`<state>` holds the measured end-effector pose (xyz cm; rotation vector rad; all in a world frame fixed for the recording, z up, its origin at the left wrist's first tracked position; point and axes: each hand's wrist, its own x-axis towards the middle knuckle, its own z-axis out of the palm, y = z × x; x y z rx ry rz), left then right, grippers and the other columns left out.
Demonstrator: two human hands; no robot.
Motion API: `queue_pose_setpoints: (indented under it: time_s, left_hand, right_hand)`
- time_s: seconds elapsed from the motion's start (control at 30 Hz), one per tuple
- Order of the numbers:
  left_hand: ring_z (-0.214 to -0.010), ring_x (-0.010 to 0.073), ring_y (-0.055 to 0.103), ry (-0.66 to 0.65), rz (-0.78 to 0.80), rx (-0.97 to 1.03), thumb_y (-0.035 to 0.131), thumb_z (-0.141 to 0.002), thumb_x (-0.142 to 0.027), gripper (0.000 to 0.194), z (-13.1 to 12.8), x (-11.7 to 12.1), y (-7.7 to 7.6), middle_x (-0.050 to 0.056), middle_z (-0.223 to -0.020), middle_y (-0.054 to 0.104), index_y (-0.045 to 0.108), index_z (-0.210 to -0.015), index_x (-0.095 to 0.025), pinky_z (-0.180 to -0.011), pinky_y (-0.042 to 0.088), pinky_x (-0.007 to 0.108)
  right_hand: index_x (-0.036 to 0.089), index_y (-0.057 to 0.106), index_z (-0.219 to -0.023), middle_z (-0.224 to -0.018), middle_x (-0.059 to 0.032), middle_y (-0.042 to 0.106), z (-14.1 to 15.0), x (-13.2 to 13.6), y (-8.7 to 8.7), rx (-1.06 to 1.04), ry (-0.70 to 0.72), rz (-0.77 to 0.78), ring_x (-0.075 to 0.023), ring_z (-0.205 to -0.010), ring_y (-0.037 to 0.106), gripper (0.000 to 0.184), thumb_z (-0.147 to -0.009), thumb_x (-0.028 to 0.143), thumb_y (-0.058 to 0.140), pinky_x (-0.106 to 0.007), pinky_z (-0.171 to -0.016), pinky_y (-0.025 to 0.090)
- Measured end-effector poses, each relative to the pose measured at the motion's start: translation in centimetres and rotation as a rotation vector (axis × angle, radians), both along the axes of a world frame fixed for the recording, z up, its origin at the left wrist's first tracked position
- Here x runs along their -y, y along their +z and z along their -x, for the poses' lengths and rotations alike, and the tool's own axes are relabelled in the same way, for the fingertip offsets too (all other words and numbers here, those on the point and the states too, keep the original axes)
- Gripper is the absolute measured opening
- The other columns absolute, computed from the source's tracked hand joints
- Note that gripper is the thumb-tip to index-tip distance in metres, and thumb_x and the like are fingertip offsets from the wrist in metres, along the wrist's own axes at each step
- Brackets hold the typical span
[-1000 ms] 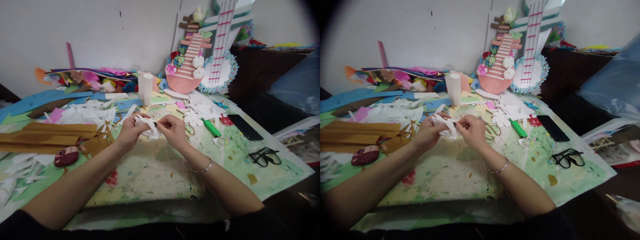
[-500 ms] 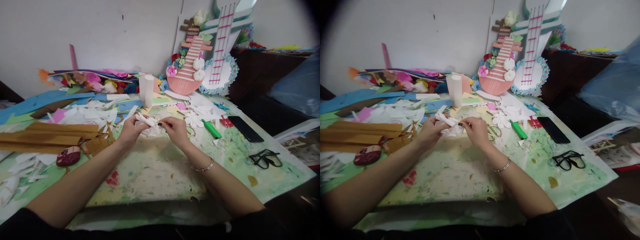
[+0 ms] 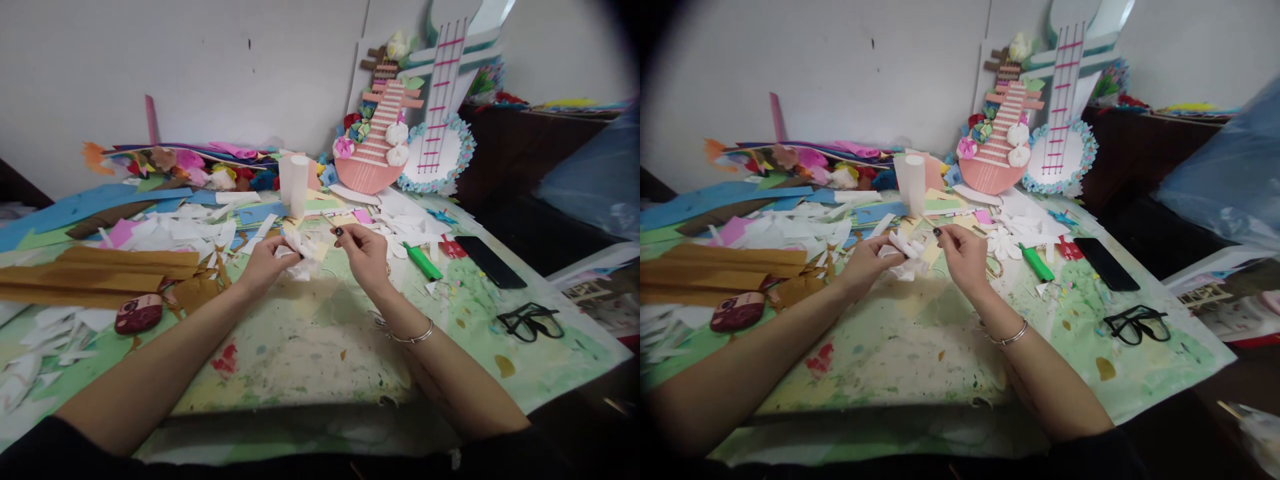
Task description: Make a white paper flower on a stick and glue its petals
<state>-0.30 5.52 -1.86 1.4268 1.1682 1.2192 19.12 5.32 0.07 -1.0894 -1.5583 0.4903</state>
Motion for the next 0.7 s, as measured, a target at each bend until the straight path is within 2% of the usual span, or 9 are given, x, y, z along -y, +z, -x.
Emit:
queue_pose_setpoints:
  time_s: [0.1, 0.23, 0.33, 0.53, 0.7]
  left_hand:
    - [-0.058, 0.0125, 0.052, -0.096, 0.014, -0.052, 0.074, -0.063, -0.032, 0.022, -0.11, 0.14, 0.00, 0.001, -0.068, 0.064, 0.070, -0.076, -0.015, -0.055, 0.036, 0.022]
    - [-0.058, 0.0123, 0.050, -0.200, 0.004, -0.118, 0.071, -0.065, -0.037, 0.023, -0.47, 0.44, 0.22, 0.001, -0.067, 0.063, 0.070, -0.071, -0.014, -0.052, 0.034, 0.022]
    - [-0.056, 0.0114, 0.048, -0.239, 0.018, -0.133, 0.068, -0.065, -0.035, 0.020, -0.70, 0.66, 0.40, 0.000, -0.063, 0.061, 0.069, -0.067, -0.015, -0.051, 0.033, 0.021]
    - [-0.048, 0.0103, 0.046, -0.259, 0.168, -0.072, 0.060, -0.061, -0.026, 0.017, -0.93, 0.85, 0.48, -0.001, -0.057, 0.061, 0.071, -0.069, -0.016, -0.046, 0.033, 0.021]
    - [-0.042, 0.0086, 0.043, -0.266, 0.206, -0.030, 0.059, -0.060, -0.024, 0.021, -0.88, 0.54, 0.01, 0.000, -0.056, 0.061, 0.072, -0.074, -0.015, -0.042, 0.029, 0.020]
  right_hand:
    - [0.020, 0.071, -0.085, -0.071, -0.0002, 0.066, 0.13, 0.06, 0.10, 0.106, 0.050, 0.045, -0.0088, -0.056, 0.046, 0.025, -0.079, 0.043, 0.064, -0.024, -0.056, 0.036]
    - [0.020, 0.068, -0.094, -0.083, -0.0015, 0.069, 0.38, 0.23, 0.46, 0.227, 0.112, 0.172, -0.0087, -0.057, 0.046, 0.032, -0.074, 0.045, 0.067, -0.024, -0.056, 0.036]
    - [0.020, 0.065, -0.101, -0.087, -0.0009, 0.069, 0.65, 0.45, 0.64, 0.310, 0.156, 0.233, -0.0089, -0.059, 0.047, 0.038, -0.069, 0.040, 0.070, -0.023, -0.058, 0.037]
    - [0.019, 0.064, -0.101, -0.087, 0.0002, 0.069, 0.63, 0.13, 0.21, 0.362, 0.203, 0.269, -0.0086, -0.058, 0.047, 0.035, -0.066, 0.020, 0.062, -0.023, -0.058, 0.037]
    - [0.020, 0.065, -0.097, -0.079, 0.0004, 0.066, 0.79, 0.17, -0.03, 0.405, 0.190, 0.278, -0.0103, -0.059, 0.049, 0.033, -0.064, 0.019, 0.061, -0.023, -0.056, 0.035]
